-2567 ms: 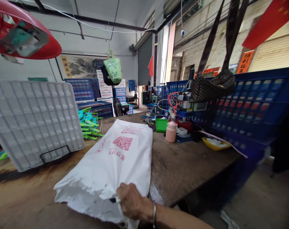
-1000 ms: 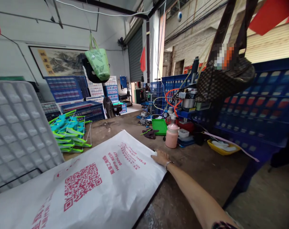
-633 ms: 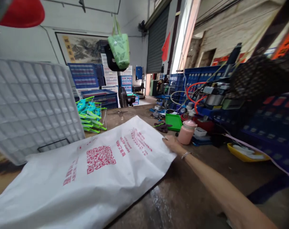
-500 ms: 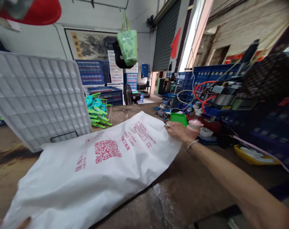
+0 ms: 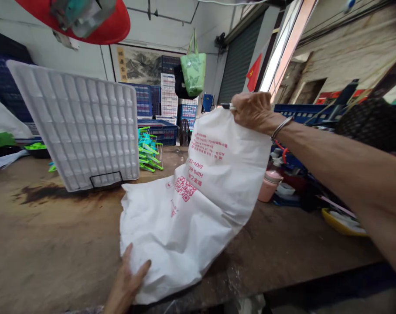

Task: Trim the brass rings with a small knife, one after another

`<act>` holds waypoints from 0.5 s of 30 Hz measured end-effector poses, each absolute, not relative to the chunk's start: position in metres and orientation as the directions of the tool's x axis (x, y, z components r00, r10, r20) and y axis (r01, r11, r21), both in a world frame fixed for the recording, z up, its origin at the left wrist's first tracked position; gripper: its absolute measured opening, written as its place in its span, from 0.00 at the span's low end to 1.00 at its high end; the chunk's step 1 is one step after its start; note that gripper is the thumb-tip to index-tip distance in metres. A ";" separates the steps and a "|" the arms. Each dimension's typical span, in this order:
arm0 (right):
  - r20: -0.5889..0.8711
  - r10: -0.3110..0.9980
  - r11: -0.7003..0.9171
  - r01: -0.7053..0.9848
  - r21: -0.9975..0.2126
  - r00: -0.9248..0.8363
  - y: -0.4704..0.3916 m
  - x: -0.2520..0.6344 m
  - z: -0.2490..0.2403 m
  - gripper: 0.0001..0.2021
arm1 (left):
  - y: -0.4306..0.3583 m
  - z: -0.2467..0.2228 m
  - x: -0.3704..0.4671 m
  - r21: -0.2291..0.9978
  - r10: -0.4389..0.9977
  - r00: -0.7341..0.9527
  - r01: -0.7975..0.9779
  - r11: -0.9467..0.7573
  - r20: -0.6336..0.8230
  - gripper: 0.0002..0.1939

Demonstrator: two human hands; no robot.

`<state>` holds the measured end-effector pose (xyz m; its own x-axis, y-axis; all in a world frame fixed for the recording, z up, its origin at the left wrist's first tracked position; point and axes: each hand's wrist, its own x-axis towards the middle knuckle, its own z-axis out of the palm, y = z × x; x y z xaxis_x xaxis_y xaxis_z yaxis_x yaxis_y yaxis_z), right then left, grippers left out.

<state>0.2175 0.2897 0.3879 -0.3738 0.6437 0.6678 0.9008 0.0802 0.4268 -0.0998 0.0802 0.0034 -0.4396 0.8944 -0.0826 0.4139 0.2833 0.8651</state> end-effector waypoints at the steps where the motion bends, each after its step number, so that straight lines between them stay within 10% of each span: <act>1: 0.677 0.626 0.066 0.891 0.449 -0.387 0.288 0.213 0.398 0.34 | 0.083 0.006 -0.079 0.895 0.906 -0.415 0.370 0.248 -0.079 0.44; 15: 0.809 0.351 0.036 0.870 0.491 -0.471 0.238 0.171 0.492 0.32 | 0.154 0.041 0.092 0.997 0.996 -0.056 0.039 0.070 -0.068 0.42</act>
<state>0.1707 0.2379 0.4922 -0.4713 0.3508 0.8092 0.8703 0.0363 0.4911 0.0915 0.1541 0.0411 -0.0565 0.9961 -0.0682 0.0386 0.0704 0.9968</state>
